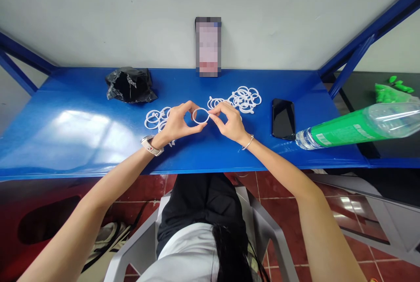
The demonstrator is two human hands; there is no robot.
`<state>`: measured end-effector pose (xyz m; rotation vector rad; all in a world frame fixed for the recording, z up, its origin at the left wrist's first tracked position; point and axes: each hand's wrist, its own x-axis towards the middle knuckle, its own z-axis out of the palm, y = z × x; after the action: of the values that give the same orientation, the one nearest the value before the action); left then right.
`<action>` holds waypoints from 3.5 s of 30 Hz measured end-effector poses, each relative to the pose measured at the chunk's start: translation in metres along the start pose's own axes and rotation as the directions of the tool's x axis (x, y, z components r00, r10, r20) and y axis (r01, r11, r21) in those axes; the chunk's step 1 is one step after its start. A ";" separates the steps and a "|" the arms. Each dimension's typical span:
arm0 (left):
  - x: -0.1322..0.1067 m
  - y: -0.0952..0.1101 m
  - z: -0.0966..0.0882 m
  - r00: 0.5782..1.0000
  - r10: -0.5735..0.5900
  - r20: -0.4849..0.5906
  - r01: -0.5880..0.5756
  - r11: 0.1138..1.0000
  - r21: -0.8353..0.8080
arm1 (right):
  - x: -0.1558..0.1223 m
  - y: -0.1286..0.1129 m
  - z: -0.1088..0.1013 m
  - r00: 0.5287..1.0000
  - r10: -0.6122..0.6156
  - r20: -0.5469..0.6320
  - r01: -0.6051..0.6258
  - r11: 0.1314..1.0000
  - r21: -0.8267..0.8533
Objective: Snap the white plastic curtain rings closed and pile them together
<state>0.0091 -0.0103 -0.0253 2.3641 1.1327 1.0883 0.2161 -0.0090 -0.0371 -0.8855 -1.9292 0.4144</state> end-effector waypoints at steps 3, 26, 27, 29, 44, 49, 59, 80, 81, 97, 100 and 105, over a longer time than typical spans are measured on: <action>0.000 -0.001 0.001 1.000 -0.017 0.004 0.017 1.000 -0.016 | 0.000 -0.002 0.000 1.000 0.018 0.005 -0.018 1.000 -0.002; 0.002 -0.053 -0.036 0.932 -0.363 0.004 0.287 0.745 0.602 | 0.012 0.039 -0.021 0.982 0.067 -0.177 -0.147 0.860 -0.489; 0.002 -0.053 -0.037 0.924 -0.383 0.026 0.289 0.738 0.610 | 0.012 0.040 -0.021 0.982 0.060 -0.181 -0.145 0.853 -0.501; 0.003 -0.050 -0.036 0.911 -0.406 0.075 0.280 0.741 0.610 | 0.011 0.041 -0.022 0.982 0.052 -0.179 -0.139 0.845 -0.516; 0.009 -0.027 -0.016 0.856 -0.017 0.517 -0.142 0.954 0.265 | 0.005 0.018 -0.005 0.997 0.003 0.073 0.029 0.902 -0.431; 0.008 -0.028 -0.012 0.861 0.033 0.507 -0.134 0.977 0.164 | 0.002 0.013 0.000 0.979 -0.006 0.202 0.075 0.939 -0.337; 0.009 -0.023 -0.014 0.947 0.096 0.307 -0.075 0.994 -0.077 | 0.001 0.010 0.002 0.961 -0.065 0.268 0.124 0.970 -0.208; 0.007 -0.012 -0.008 0.993 -0.030 0.112 0.063 0.951 -0.303 | -0.002 0.001 0.007 0.896 0.384 0.224 -0.442 0.819 0.366; 0.007 -0.012 -0.008 0.993 -0.012 0.117 0.045 0.955 -0.292 | -0.002 0.001 0.007 0.890 0.392 0.233 -0.455 0.804 0.384; 0.002 -0.009 -0.002 0.997 0.048 0.062 -0.044 0.997 -0.056 | -0.003 0.001 0.009 0.942 0.298 0.155 -0.332 0.892 0.307; 0.002 -0.008 -0.003 0.998 0.032 0.061 -0.031 0.999 -0.025 | -0.002 0.000 0.006 0.963 0.261 0.070 -0.270 0.926 0.263; 0.002 -0.007 -0.003 0.997 0.040 0.062 -0.039 0.999 -0.017 | -0.001 -0.003 0.003 0.991 0.135 0.001 -0.133 0.980 0.149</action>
<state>0.0041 -0.0045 -0.0255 2.4009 1.0563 1.0246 0.2122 -0.0115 -0.0369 -0.9200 -1.8098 0.6250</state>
